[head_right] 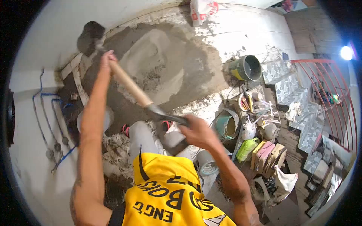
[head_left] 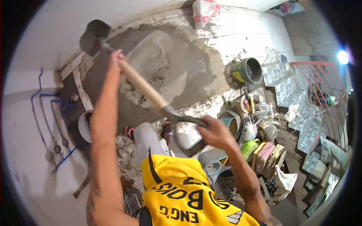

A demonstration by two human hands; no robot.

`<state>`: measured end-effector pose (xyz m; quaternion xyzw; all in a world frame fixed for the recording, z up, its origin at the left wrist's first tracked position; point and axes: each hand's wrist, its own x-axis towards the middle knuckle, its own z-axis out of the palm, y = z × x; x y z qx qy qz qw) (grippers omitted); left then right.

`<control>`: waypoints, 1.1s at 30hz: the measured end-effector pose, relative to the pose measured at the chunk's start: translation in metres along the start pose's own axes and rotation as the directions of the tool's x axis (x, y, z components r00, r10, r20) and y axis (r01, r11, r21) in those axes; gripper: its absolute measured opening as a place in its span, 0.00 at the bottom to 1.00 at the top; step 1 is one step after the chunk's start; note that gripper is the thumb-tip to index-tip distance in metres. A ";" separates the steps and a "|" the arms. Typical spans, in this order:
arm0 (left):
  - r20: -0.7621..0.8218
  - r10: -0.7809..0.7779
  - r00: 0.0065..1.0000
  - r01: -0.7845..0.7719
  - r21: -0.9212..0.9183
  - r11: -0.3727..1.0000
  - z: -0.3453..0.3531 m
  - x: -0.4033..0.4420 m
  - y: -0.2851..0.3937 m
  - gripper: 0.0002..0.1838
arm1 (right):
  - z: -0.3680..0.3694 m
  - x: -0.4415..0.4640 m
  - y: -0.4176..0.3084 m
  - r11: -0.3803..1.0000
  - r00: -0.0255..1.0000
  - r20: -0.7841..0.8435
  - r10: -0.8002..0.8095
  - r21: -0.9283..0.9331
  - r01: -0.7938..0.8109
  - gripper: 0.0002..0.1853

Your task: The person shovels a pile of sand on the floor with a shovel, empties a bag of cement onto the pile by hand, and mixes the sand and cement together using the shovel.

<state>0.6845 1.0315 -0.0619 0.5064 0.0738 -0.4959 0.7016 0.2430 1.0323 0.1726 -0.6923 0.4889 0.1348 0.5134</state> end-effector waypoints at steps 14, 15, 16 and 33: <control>-0.077 -0.247 0.966 0.174 -0.515 0.839 0.072 0.012 -0.221 0.11 | -0.068 0.011 0.033 0.513 0.648 0.105 -0.754 -0.522 0.681 0.16; -0.096 -0.205 0.974 0.133 -0.492 0.860 0.061 0.021 -0.236 0.11 | -0.072 0.024 0.026 0.425 0.589 0.175 -0.789 -0.536 0.729 0.14; -0.105 -0.157 0.982 0.090 -0.469 0.879 0.049 0.041 -0.255 0.12 | -0.078 0.036 0.020 0.400 0.580 0.212 -0.787 -0.540 0.740 0.15; -0.519 -0.370 0.771 0.369 -0.109 0.923 0.092 0.045 -0.300 0.27 | -0.131 0.121 0.068 0.218 0.797 0.000 0.604 0.962 -0.165 0.14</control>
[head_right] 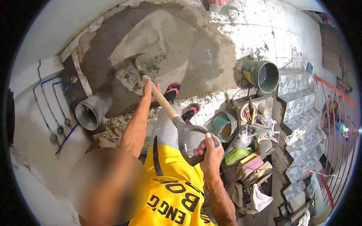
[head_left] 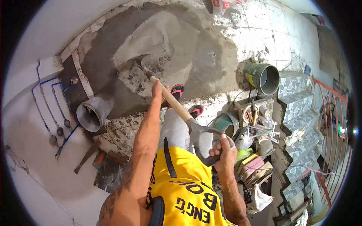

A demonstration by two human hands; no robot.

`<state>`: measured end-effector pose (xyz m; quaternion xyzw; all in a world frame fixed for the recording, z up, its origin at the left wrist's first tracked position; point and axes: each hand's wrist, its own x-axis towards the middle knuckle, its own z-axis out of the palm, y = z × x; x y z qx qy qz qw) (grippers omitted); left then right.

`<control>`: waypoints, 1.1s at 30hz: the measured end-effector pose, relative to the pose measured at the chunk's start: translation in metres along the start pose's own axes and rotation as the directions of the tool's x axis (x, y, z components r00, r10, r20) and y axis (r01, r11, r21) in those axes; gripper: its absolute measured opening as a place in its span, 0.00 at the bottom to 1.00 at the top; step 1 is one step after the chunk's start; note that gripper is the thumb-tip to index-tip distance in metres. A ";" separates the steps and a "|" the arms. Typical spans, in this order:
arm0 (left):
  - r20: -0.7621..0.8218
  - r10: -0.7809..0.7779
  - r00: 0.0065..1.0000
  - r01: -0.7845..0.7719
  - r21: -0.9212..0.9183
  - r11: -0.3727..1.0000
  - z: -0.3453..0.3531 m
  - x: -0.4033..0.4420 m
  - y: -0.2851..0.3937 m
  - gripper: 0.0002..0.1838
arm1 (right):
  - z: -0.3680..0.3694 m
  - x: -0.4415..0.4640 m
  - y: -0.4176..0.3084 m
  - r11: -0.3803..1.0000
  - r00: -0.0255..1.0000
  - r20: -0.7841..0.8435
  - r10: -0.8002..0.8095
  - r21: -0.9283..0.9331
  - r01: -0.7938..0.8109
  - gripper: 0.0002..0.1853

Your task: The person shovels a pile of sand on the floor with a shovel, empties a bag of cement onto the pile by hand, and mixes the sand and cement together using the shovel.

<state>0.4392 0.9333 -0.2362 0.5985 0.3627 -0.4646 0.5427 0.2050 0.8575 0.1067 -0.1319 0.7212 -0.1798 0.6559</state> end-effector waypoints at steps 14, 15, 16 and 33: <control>-0.042 -0.100 0.994 0.092 -0.161 0.983 0.196 -0.024 -0.122 0.28 | -0.121 0.102 -0.199 0.918 0.969 0.160 -0.188 -0.321 0.231 0.16; 0.013 -0.099 0.995 0.100 -0.162 0.982 0.210 -0.037 -0.122 0.26 | -0.122 0.104 -0.217 0.928 0.971 0.149 -0.188 -0.298 0.225 0.16; 0.003 -0.066 0.998 0.066 -0.145 0.987 0.224 -0.043 -0.124 0.25 | -0.128 0.108 -0.233 0.929 0.966 0.171 -0.196 -0.283 0.239 0.17; -0.032 0.108 0.994 -0.110 -0.093 0.990 0.328 -0.047 -0.115 0.20 | -0.109 0.196 -0.295 0.918 0.975 0.172 -0.142 -0.345 0.194 0.17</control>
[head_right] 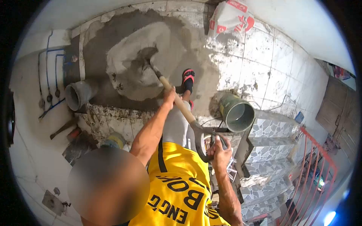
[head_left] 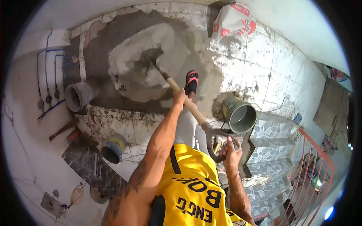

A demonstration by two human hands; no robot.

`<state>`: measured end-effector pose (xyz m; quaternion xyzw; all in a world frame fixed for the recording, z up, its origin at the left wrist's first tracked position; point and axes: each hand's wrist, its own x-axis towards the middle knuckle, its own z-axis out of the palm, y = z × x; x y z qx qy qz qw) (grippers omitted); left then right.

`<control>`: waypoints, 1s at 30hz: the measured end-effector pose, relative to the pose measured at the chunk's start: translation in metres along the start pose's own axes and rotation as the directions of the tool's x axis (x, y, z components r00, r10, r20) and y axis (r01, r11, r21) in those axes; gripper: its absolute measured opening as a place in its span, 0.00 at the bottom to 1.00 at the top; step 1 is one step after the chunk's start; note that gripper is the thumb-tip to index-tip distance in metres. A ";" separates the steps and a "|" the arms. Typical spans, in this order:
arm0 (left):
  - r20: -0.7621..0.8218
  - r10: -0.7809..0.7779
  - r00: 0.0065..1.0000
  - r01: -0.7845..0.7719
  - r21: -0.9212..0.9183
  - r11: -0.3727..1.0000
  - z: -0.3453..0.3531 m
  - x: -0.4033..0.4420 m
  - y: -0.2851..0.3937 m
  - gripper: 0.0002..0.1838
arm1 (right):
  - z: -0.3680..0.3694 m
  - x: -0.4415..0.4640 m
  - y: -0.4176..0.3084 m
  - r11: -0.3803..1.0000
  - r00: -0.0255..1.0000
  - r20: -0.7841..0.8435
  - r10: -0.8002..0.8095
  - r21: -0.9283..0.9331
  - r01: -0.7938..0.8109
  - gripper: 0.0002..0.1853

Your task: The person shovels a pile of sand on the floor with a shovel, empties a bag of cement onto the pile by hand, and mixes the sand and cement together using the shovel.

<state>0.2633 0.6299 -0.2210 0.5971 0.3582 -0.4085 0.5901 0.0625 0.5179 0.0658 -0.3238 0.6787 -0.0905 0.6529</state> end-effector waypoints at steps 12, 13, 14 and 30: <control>-0.132 -0.136 0.982 0.097 -0.266 0.959 0.020 -0.041 0.043 0.19 | 0.053 0.023 -0.155 0.916 0.975 0.224 0.008 -0.393 0.082 0.15; -0.156 -0.181 0.971 0.132 -0.282 0.950 0.012 -0.029 0.046 0.19 | 0.071 0.027 -0.158 0.896 0.975 0.219 0.029 -0.438 0.071 0.14; -0.185 -0.208 0.961 0.134 -0.346 0.929 0.008 -0.018 0.049 0.20 | 0.087 0.033 -0.158 0.872 0.961 0.276 0.019 -0.474 0.119 0.15; 0.256 -0.137 0.957 0.270 -0.612 0.743 0.186 -0.093 0.148 0.11 | 0.088 -0.001 -0.358 0.461 0.823 0.491 -0.284 -0.683 0.566 0.19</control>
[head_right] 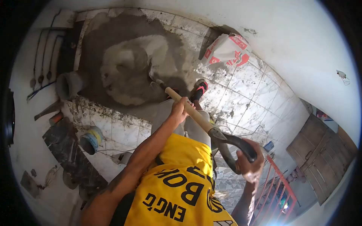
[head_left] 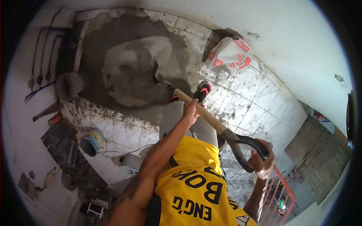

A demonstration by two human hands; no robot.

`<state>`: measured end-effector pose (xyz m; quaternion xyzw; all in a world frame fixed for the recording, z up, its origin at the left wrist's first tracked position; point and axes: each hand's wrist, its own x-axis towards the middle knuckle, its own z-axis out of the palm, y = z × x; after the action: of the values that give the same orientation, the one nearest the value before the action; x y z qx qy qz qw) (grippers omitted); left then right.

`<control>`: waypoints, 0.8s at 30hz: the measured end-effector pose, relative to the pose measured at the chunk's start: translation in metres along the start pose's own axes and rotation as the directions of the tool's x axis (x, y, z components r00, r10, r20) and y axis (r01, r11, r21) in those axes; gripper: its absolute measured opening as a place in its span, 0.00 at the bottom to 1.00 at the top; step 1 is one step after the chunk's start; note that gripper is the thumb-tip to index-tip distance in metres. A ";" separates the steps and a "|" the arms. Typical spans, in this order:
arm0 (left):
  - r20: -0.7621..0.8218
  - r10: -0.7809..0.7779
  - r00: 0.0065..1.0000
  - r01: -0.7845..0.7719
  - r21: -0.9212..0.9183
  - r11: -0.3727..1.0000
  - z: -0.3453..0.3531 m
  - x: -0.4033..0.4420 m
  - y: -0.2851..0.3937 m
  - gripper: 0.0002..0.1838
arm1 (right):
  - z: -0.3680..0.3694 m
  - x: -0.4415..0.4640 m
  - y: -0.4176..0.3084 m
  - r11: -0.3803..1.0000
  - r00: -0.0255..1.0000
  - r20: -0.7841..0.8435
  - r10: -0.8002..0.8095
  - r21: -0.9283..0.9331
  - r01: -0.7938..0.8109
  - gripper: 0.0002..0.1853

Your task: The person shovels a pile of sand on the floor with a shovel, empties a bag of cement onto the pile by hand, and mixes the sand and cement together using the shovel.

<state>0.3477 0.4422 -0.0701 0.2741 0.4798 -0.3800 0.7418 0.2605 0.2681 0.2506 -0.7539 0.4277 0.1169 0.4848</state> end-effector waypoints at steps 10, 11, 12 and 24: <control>0.176 0.355 0.918 -0.372 0.079 0.925 0.148 0.054 0.049 0.14 | -0.033 0.095 -0.088 0.831 0.737 0.458 -0.497 0.007 0.556 0.34; 0.103 0.495 0.863 -0.503 0.087 0.860 0.166 0.050 0.060 0.20 | -0.029 0.107 -0.096 0.912 0.824 0.392 -0.410 0.166 0.375 0.32; 0.095 0.520 0.849 -0.528 0.139 0.838 0.175 0.062 0.079 0.21 | -0.023 0.118 -0.126 0.887 0.886 0.436 -0.156 0.458 -0.068 0.26; 0.705 0.681 0.196 -0.361 0.698 -0.619 0.309 0.198 0.305 0.27 | 0.073 0.354 -0.305 0.652 0.642 0.291 -0.710 0.615 0.443 0.25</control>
<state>0.8053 0.3160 -0.1191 0.9423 -0.1251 0.0240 0.3096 0.7236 0.1902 0.1969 -0.6438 0.0241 0.0313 0.7641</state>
